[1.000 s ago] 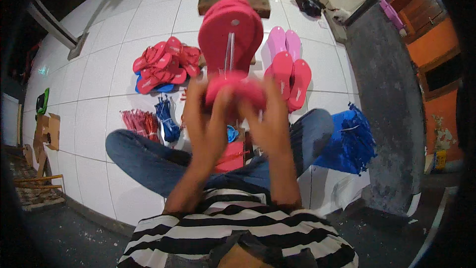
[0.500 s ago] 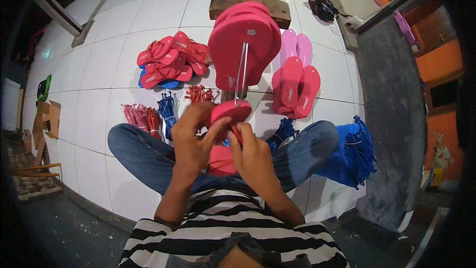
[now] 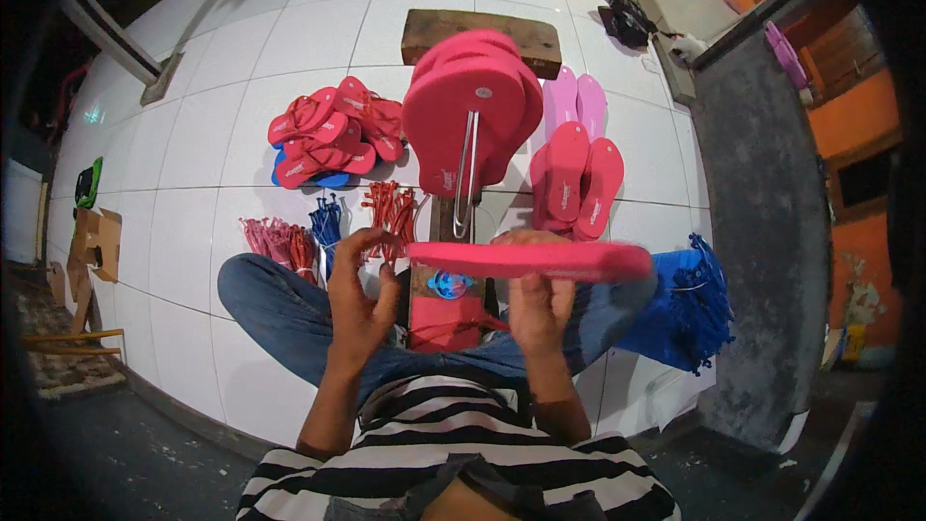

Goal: The person inserts straps into flip-flop soles using a metal tool. They place soles onto a stand and pull plastic straps through the holes.

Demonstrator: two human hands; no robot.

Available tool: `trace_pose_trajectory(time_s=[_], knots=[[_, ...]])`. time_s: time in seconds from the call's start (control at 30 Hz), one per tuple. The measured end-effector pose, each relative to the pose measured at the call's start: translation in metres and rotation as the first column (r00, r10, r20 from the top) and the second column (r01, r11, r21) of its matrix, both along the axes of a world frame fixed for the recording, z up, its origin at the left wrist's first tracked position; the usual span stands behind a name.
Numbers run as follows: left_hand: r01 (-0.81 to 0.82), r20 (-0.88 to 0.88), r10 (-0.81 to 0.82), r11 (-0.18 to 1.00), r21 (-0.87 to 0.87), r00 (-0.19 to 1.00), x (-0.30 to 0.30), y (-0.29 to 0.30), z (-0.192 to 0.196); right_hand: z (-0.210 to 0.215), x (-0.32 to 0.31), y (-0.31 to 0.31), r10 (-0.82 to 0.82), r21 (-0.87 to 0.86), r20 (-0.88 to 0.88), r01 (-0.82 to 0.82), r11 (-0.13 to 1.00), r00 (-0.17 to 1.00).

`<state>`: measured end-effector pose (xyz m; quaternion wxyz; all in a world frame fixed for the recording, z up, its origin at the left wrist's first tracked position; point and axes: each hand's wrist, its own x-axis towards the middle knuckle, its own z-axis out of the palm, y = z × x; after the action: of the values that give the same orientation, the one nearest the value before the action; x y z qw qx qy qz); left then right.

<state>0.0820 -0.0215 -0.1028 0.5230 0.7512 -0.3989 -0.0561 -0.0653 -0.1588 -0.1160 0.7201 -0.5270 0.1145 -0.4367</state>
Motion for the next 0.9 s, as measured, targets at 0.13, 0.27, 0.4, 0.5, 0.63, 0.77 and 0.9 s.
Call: trace_pose_trajectory(time_s=[0.13, 0.27, 0.4, 0.5, 0.63, 0.77, 0.9], knots=[[0.283, 0.167, -0.248, 0.932, -0.229, 0.954, -0.001, -0.014, 0.025, 0.034, 0.005, -0.031, -0.021, -0.714, -0.121, -0.072, 0.696, 0.992], [0.347, 0.273, -0.271, 0.892, -0.290, 0.923, 0.001, -0.028, 0.036, 0.045, 0.012, -0.027, -0.193, -0.794, -0.131, 0.013, 0.608, 0.973], [0.314, 0.322, -0.217, 0.904, -0.290, 0.922, 0.008, -0.042, 0.042, 0.048, 0.017, -0.027, -0.234, -0.782, -0.093, 0.074, 0.618, 0.968], [0.307, 0.282, -0.215, 0.889, -0.340, 0.935, 0.011, -0.047, 0.046, 0.042, 0.021, -0.030, -0.254, -0.784, -0.096, 0.084, 0.616, 0.962], [0.279, 0.252, -0.188, 0.872, -0.401, 0.949, 0.014, -0.053, 0.044, 0.050, 0.029, -0.036, -0.206, -0.764, -0.065, 0.084, 0.640, 0.976], [0.240, 0.180, -0.177, 0.868, -0.434, 0.968, 0.011, -0.052, 0.055, 0.058, 0.026, -0.035, -0.109, -0.673, -0.097, 0.015, 0.739, 0.989], [0.223, -0.155, -0.308, 0.885, -0.407, 0.939, 0.012, -0.053, 0.078, 0.088, 0.024, -0.015, -0.272, -0.555, -0.397, 0.007, 0.832, 0.877]])
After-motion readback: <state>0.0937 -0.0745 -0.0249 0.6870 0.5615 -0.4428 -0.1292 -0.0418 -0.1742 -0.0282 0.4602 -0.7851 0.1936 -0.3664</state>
